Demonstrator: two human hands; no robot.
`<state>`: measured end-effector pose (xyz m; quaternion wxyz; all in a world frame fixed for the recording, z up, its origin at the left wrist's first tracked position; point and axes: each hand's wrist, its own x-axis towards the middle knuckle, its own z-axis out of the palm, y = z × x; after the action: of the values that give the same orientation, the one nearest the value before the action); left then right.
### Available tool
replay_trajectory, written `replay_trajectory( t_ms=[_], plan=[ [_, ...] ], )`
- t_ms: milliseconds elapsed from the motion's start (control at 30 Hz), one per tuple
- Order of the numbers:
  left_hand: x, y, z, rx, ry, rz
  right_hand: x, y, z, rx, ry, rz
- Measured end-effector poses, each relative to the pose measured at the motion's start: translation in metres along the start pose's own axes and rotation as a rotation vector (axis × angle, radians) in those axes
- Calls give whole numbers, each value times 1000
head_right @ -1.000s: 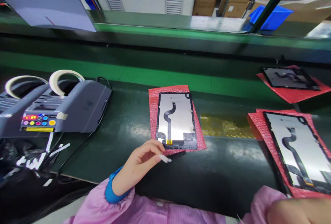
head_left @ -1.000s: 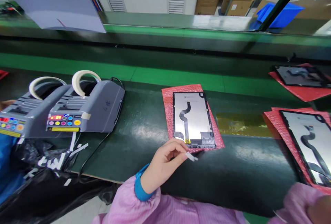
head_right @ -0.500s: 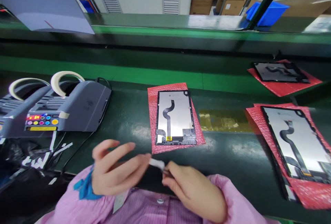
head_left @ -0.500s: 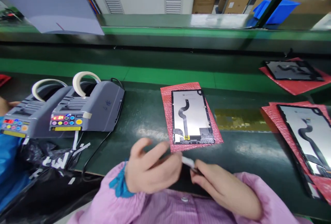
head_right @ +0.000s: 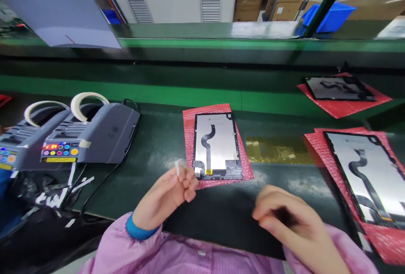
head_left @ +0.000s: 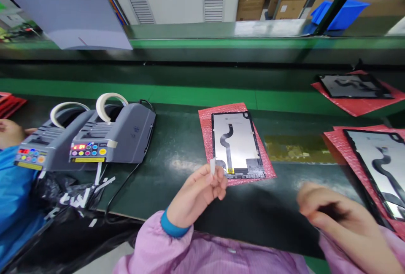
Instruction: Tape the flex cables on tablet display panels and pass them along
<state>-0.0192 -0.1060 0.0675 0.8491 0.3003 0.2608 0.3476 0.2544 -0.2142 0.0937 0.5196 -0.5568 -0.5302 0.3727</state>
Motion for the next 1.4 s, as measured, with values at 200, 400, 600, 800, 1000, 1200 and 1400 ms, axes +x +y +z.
replay_trajectory(
  t_ms=[200, 400, 600, 800, 1000, 1200, 1400],
  plan=[
    [1, -16, 10, -194, -202, -163, 36, -10, 42, -164, -183, -51],
    [1, -31, 11, -332, -320, -156, 33, -1, 37, -36, -215, -36],
    [0, -49, 14, -577, -480, -150, 27, -11, 41, 579, 49, 132],
    [3, -63, 30, -786, -628, -112, 31, -1, 50, 668, 106, 133],
    [3, -74, 44, -928, -794, -105, 22, 4, 70, 452, 36, 119],
    [6, -78, 43, -872, -805, -202, 44, -15, 77, 288, -189, 147],
    [8, -83, 41, -835, -832, -256, 78, -40, 85, 300, -523, 412]
  ],
)
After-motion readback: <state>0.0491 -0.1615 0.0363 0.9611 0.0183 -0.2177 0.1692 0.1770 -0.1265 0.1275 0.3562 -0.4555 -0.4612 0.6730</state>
